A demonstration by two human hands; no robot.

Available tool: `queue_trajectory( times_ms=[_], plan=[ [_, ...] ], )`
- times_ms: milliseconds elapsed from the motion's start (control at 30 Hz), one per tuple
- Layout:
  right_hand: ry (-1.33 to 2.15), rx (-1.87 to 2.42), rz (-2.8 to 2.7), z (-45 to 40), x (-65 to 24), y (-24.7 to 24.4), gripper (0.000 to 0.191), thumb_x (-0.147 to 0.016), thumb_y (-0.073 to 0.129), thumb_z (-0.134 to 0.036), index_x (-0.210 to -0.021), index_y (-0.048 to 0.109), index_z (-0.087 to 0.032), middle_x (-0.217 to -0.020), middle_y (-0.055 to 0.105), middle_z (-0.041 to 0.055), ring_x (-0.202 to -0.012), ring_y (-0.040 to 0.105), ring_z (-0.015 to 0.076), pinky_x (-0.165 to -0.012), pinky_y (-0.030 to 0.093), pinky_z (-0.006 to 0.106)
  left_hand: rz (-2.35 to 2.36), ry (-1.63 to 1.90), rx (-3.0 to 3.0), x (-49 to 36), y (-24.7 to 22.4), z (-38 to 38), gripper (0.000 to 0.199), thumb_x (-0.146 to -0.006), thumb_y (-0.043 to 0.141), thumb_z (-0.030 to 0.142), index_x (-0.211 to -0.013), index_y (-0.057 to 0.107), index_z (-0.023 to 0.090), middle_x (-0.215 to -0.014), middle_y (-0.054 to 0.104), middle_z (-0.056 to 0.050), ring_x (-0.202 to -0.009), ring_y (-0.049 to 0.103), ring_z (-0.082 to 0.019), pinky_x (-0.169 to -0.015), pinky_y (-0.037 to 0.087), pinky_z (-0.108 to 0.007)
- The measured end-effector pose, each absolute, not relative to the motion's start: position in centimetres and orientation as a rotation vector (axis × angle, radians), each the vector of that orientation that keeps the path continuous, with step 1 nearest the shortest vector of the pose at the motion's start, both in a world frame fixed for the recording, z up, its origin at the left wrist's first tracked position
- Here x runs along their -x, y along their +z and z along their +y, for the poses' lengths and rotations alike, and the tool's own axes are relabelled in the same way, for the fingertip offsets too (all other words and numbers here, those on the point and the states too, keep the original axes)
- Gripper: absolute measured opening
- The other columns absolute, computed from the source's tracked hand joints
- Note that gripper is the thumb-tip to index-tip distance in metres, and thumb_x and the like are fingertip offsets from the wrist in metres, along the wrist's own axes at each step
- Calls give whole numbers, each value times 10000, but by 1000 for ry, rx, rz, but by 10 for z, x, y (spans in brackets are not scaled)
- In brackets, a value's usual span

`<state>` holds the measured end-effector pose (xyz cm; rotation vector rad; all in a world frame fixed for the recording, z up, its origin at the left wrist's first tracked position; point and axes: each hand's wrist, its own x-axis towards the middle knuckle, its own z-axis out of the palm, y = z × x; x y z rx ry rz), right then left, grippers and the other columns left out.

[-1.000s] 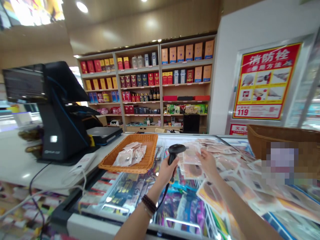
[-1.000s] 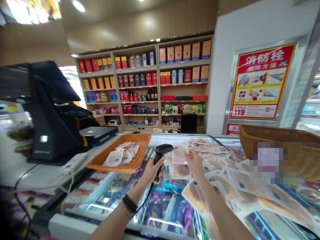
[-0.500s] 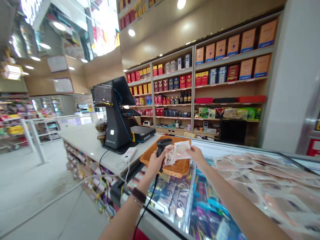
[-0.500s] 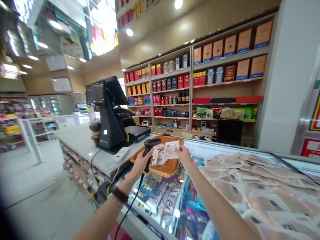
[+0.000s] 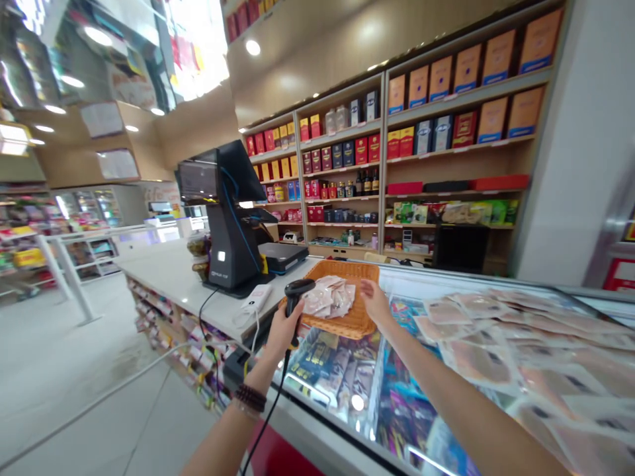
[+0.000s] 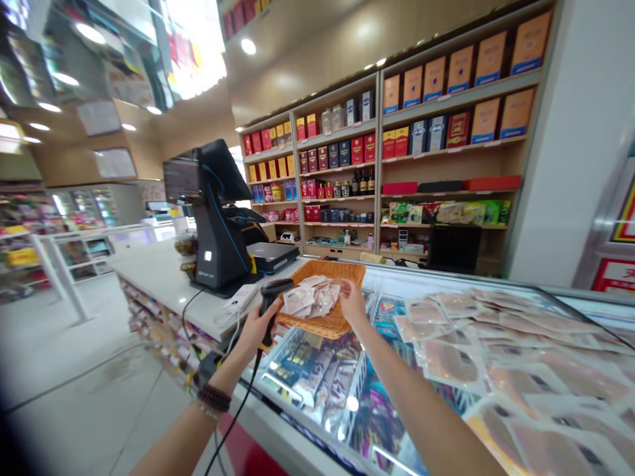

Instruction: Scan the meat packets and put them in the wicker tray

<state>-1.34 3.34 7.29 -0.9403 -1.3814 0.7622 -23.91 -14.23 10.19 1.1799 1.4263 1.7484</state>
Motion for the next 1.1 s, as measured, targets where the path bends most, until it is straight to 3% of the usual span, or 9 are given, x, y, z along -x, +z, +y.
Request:
queue_trajectory(
  times_ms=[200, 333, 433, 667, 767, 867, 1000, 1100],
  plan=[
    [535, 999, -1378, 14, -106, 75, 276, -758, 617, -230, -1019, 706, -253, -1058, 821, 85, -1035, 779, 260, -1070, 612, 499, 1219, 1548, -1292, 177, 109, -125, 724, -661, 860, 870, -747, 575, 210, -541, 547, 52, -405, 471, -87, -395, 376, -205],
    [403, 1163, -1283, -7, -198, 81, 227, -752, 665, -269, -975, 702, -246, -1039, 804, 103, -1019, 770, 280, -1036, 617, 507, 1016, 1423, -1329, 112, 113, -113, 708, -672, 882, 827, -852, 610, 199, -610, 586, 49, -415, 492, -78, -400, 363, -193],
    [292, 1286, -1198, -23, -265, 86, 201, -759, 686, -300, -956, 695, -259, -1029, 799, 99, -1018, 769, 300, -1041, 609, 515, 932, 1343, -1331, 62, 114, -107, 720, -627, 897, 828, -817, 591, 204, -578, 538, 65, -386, 449, -65, -385, 339, -200],
    [5, 1617, -1075, -61, -383, 86, 319, -811, 721, -337, -1097, 736, -198, -1110, 804, 141, -1027, 756, 308, -1039, 570, 495, 807, 1183, -1293, -24, 113, -99, 686, -624, 932, 754, -842, 574, 212, -615, 557, 66, -421, 478, -64, -411, 339, -195],
    [-127, 1815, -1167, -75, -408, 74, 303, -734, 858, -355, -973, 748, -204, -1025, 804, 141, -1035, 747, 336, -1012, 561, 481, 774, 1147, -1285, -47, 101, -97, 694, -629, 925, 770, -825, 560, 213, -611, 559, 64, -420, 468, -60, -410, 333, -195],
    [-173, 1929, -1299, -85, -418, 64, 354, -612, 957, -339, -876, 750, -225, -900, 796, 93, -922, 748, 318, -889, 573, 420, 763, 1117, -1304, -62, 84, -94, 719, -624, 916, 808, -812, 560, 212, -594, 556, 61, -416, 464, -62, -410, 336, -198],
    [-36, 1976, -1461, -88, -419, 70, 199, -688, 894, -351, -692, 721, -254, -622, 703, 10, -652, 688, 246, -650, 495, 329, 786, 1089, -1332, -69, 65, -92, 743, -616, 904, 850, -773, 542, 220, -560, 540, 61, -394, 459, -74, -399, 335, -209],
    [20, 2044, -1497, -88, -416, 85, 260, -744, 848, -302, -572, 659, -256, -582, 686, 23, -634, 680, 239, -639, 451, 321, 792, 1094, -1323, -69, 61, -93, 732, -632, 892, 849, -784, 547, 222, -560, 529, 67, -383, 455, -76, -392, 324, -211]
  ],
)
